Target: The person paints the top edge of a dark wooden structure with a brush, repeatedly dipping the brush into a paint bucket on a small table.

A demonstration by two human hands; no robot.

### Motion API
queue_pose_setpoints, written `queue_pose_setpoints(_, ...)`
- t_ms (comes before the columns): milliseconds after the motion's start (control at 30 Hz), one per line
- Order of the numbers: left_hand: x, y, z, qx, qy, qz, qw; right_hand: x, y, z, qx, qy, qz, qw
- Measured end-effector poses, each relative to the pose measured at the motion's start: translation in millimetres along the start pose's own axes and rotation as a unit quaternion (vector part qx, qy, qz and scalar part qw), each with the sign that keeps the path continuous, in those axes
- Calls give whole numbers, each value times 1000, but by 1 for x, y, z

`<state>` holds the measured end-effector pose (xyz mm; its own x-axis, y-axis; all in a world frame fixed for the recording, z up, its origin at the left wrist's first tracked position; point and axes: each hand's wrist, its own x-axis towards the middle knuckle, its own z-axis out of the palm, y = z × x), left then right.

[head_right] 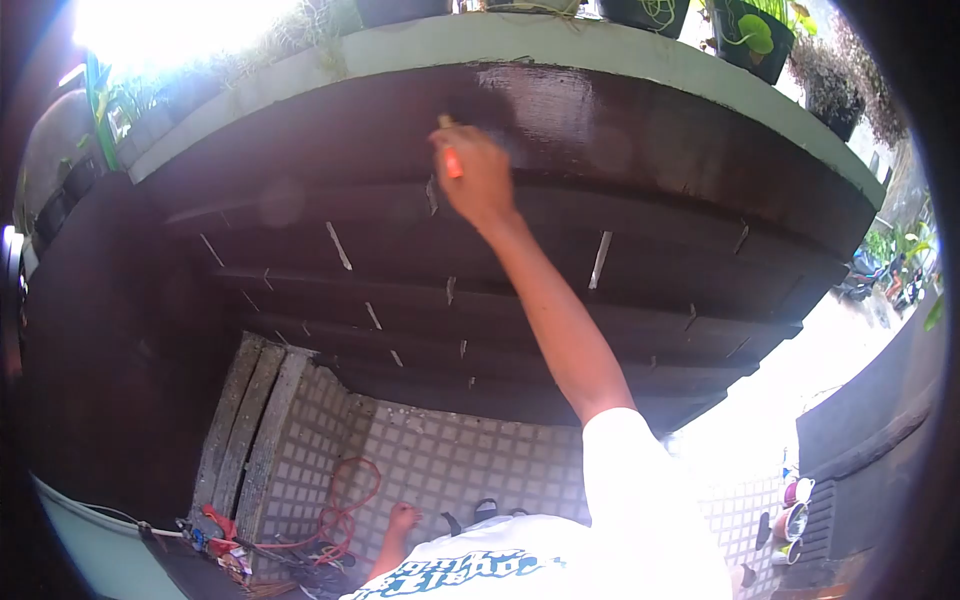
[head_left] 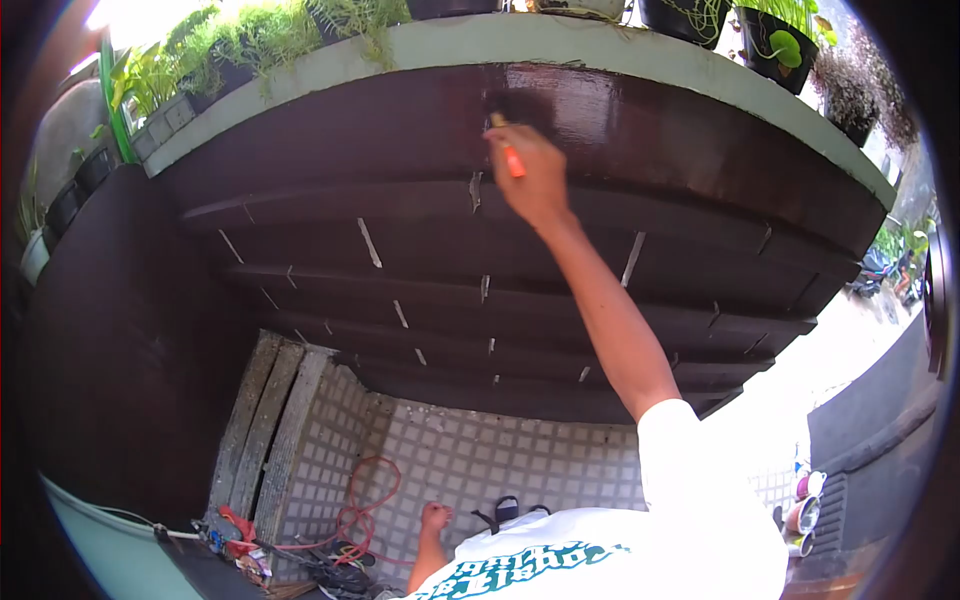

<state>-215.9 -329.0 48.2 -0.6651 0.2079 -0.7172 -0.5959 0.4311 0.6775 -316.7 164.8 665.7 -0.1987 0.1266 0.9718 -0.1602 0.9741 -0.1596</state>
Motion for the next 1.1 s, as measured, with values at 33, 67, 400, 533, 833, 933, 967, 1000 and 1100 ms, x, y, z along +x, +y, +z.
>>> queue_pose_setpoints(33, -6, -3, 8, 18, -14, 10, 1000, 1, -2, 7, 26, 9, 5, 1000)
queue_pose_setpoints(67, -14, -5, 13, 31, -23, 3, 999, 2, -3, 12, 52, 18, 9, 998)
queue_pose_setpoints(400, -43, -41, -16, 61, -13, -55, 997, -15, 60, -135, -18, 121, 112, 986)
queue_pose_setpoints(533, -41, -33, -25, 106, -10, -64, 992, -11, 57, -184, -119, 174, 120, 970)
queue_pose_setpoints(833, 8, -12, -3, 194, 100, 61, 974, 19, 22, -110, -191, 105, 80, 973)
queue_pose_setpoints(933, 21, -5, -19, 195, 120, 83, 970, 26, 15, -56, -183, 107, 34, 977)
queue_pose_setpoints(967, 25, -3, -31, 195, 112, 72, 972, 29, 8, -38, -184, 96, 23, 978)
queue_pose_setpoints(1000, 28, 0, -46, 212, 110, 81, 968, 33, 0, -19, -184, 86, 11, 979)
queue_pose_setpoints(1100, 32, 12, -92, 120, 62, -13, 991, 46, -28, 41, -190, 45, -14, 981)
